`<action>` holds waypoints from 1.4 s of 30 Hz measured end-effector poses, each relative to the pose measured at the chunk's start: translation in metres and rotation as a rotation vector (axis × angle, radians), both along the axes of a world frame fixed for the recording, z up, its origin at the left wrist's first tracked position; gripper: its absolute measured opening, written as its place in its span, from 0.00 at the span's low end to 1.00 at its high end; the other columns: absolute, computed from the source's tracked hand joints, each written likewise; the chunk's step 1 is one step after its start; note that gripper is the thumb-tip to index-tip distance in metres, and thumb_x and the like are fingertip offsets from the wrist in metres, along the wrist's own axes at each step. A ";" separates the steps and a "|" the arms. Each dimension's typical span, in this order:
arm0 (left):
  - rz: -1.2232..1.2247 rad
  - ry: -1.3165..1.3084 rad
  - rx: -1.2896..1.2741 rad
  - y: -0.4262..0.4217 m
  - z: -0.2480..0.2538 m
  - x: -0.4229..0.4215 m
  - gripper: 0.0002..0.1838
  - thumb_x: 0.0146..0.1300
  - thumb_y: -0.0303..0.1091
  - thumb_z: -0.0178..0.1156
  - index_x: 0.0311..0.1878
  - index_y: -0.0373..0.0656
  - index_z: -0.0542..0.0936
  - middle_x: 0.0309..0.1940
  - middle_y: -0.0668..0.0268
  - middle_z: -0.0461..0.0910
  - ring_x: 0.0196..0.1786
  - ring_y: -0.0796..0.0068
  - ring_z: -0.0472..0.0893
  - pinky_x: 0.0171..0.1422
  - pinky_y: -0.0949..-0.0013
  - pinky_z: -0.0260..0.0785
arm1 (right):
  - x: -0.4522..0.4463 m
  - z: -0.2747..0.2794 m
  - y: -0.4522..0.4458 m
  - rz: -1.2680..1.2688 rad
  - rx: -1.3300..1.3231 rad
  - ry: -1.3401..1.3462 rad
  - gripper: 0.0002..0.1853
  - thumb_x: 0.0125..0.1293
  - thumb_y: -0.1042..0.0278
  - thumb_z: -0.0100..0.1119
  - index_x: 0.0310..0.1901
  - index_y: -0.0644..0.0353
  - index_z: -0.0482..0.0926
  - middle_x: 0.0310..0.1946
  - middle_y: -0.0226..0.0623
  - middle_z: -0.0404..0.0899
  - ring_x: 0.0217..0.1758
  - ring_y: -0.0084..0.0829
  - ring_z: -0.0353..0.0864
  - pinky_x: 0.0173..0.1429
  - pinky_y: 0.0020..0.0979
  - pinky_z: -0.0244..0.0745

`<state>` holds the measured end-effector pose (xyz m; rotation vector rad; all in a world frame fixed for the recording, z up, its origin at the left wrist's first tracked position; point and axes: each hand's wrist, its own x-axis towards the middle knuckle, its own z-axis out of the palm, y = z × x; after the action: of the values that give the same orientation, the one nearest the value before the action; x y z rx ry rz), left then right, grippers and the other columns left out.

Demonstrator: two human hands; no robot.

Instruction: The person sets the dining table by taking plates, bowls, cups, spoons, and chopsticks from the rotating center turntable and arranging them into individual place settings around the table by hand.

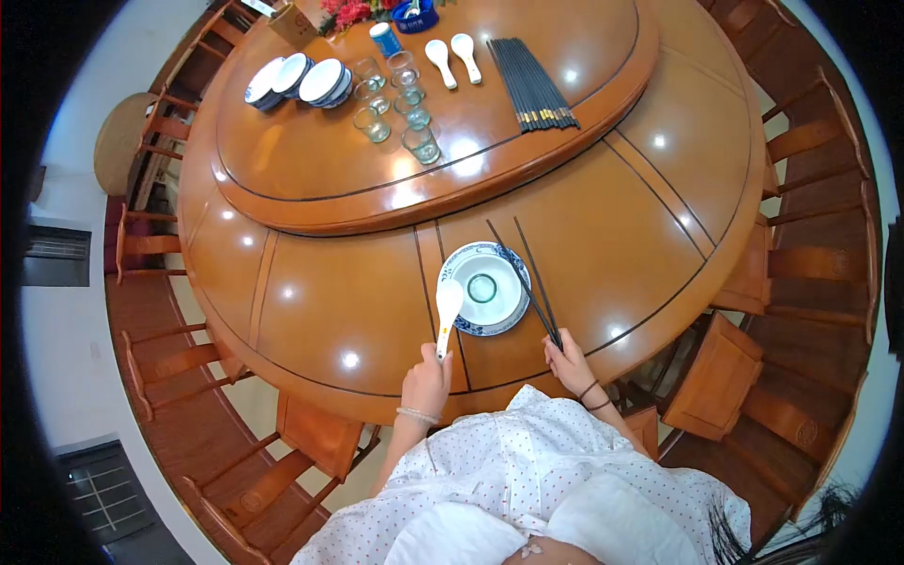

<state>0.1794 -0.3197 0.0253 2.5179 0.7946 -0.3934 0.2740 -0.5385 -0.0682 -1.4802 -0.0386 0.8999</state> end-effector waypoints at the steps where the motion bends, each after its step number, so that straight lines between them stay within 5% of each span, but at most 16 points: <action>1: -0.041 0.007 0.049 0.000 -0.001 0.002 0.15 0.62 0.41 0.47 0.40 0.38 0.63 0.18 0.47 0.74 0.23 0.46 0.75 0.26 0.51 0.67 | -0.002 -0.005 -0.002 -0.003 0.024 -0.012 0.06 0.66 0.67 0.43 0.36 0.61 0.65 0.18 0.26 0.65 0.19 0.16 0.62 0.23 0.19 0.60; 5: -0.148 0.048 0.218 0.000 -0.002 0.011 0.15 0.62 0.43 0.46 0.38 0.39 0.63 0.15 0.52 0.74 0.20 0.51 0.76 0.23 0.54 0.69 | -0.008 -0.025 -0.001 -0.055 0.077 0.072 0.06 0.65 0.67 0.44 0.35 0.60 0.65 0.19 0.24 0.62 0.20 0.15 0.60 0.23 0.19 0.59; 10: -0.216 0.021 0.363 0.002 -0.004 0.017 0.15 0.61 0.43 0.48 0.35 0.40 0.62 0.13 0.55 0.74 0.17 0.55 0.76 0.19 0.57 0.69 | -0.015 -0.034 0.012 -0.019 -0.037 -0.211 0.07 0.64 0.66 0.45 0.35 0.61 0.65 0.18 0.31 0.68 0.20 0.22 0.68 0.24 0.25 0.63; 15: -0.270 0.038 0.461 -0.003 0.000 0.027 0.15 0.60 0.44 0.49 0.34 0.41 0.62 0.12 0.57 0.74 0.17 0.57 0.77 0.18 0.60 0.68 | -0.008 -0.032 0.016 0.074 -0.046 -0.213 0.08 0.63 0.65 0.46 0.35 0.61 0.66 0.16 0.32 0.70 0.18 0.24 0.71 0.23 0.27 0.65; 18: -0.292 0.055 0.501 -0.005 0.000 0.028 0.15 0.60 0.44 0.49 0.34 0.42 0.63 0.12 0.58 0.74 0.17 0.58 0.77 0.18 0.61 0.68 | 0.002 -0.028 0.013 0.181 -0.023 -0.030 0.06 0.64 0.66 0.46 0.35 0.59 0.67 0.14 0.27 0.67 0.15 0.18 0.66 0.18 0.21 0.63; 21: -0.292 0.062 0.529 -0.008 -0.001 0.028 0.16 0.59 0.45 0.50 0.33 0.42 0.63 0.11 0.59 0.74 0.17 0.59 0.77 0.18 0.61 0.68 | 0.013 -0.028 0.011 0.258 0.076 0.169 0.09 0.62 0.63 0.47 0.34 0.62 0.67 0.13 0.35 0.72 0.13 0.25 0.73 0.15 0.24 0.67; 27: -0.280 0.094 0.562 -0.019 -0.005 0.029 0.17 0.57 0.47 0.52 0.32 0.41 0.63 0.11 0.59 0.74 0.17 0.59 0.78 0.19 0.61 0.69 | 0.024 -0.027 0.019 0.431 0.011 0.180 0.16 0.65 0.57 0.43 0.31 0.64 0.65 0.13 0.40 0.75 0.16 0.29 0.77 0.18 0.26 0.72; 39: -0.206 0.069 0.466 -0.026 -0.014 0.036 0.17 0.58 0.45 0.50 0.34 0.40 0.62 0.15 0.54 0.75 0.20 0.54 0.78 0.22 0.57 0.70 | 0.042 -0.026 0.017 0.601 0.108 0.272 0.12 0.67 0.59 0.42 0.38 0.61 0.66 0.20 0.34 0.76 0.22 0.27 0.79 0.22 0.23 0.72; 42: -0.239 0.075 0.514 -0.029 -0.012 0.038 0.14 0.57 0.41 0.52 0.33 0.40 0.64 0.14 0.58 0.76 0.19 0.60 0.78 0.21 0.62 0.70 | 0.041 -0.031 0.016 0.579 0.148 0.321 0.11 0.66 0.61 0.43 0.40 0.62 0.65 0.21 0.35 0.76 0.24 0.28 0.79 0.26 0.24 0.73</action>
<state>0.2177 -0.3488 0.0129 3.1114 0.6902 -0.4045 0.3148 -0.5221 -0.0995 -1.1831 -0.3019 1.5594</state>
